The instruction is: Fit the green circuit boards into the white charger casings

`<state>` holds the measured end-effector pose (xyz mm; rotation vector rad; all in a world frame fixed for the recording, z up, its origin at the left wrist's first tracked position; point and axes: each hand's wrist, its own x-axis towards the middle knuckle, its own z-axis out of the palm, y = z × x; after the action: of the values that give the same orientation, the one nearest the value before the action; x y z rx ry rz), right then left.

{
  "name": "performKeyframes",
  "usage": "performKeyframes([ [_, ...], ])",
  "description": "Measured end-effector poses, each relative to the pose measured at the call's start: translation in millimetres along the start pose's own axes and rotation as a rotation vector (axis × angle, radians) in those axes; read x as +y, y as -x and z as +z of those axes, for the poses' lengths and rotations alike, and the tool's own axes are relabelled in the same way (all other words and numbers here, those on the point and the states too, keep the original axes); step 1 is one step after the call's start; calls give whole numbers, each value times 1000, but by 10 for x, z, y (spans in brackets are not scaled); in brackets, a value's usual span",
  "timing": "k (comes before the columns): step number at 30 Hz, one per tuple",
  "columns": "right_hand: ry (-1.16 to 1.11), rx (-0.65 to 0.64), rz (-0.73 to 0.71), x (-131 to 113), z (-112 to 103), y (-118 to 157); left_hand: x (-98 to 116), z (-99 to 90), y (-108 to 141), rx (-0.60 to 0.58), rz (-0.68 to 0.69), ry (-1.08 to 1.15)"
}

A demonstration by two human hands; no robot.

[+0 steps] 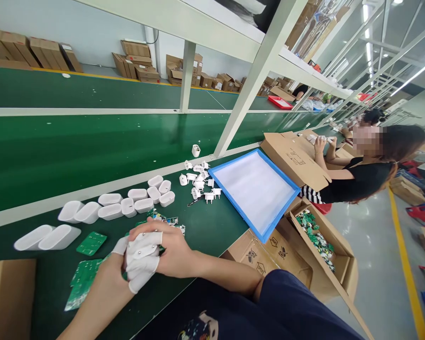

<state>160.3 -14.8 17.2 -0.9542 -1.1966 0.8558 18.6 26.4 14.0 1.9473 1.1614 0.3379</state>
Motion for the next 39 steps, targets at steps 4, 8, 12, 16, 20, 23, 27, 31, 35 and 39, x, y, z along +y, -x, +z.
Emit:
performKeyframes([
  [4,-194,16,182,13,-24,7,48,30,40,43,-46,46],
  [8,-76,49,77,-5,-89,11,80,35,68,35,3,53],
  [12,-173,133,142,-149,-167,-7,48,32,94,-45,74,54],
  [16,-167,194,192,-262,-167,17,-1,56,96,-106,90,67],
  [20,10,94,189,-114,-181,31,18,69,88,-161,65,-9],
  [23,28,201,266,119,-287,-14,56,47,79,-136,19,-20],
  [27,86,229,267,369,-489,-74,61,-10,57,-131,-13,74],
  [31,86,214,281,416,-579,-67,41,-49,49,-135,-41,78],
  [35,63,200,269,357,-513,-58,54,-58,75,-174,39,121],
  [39,51,185,284,349,-368,-81,75,-70,117,-170,203,108],
])
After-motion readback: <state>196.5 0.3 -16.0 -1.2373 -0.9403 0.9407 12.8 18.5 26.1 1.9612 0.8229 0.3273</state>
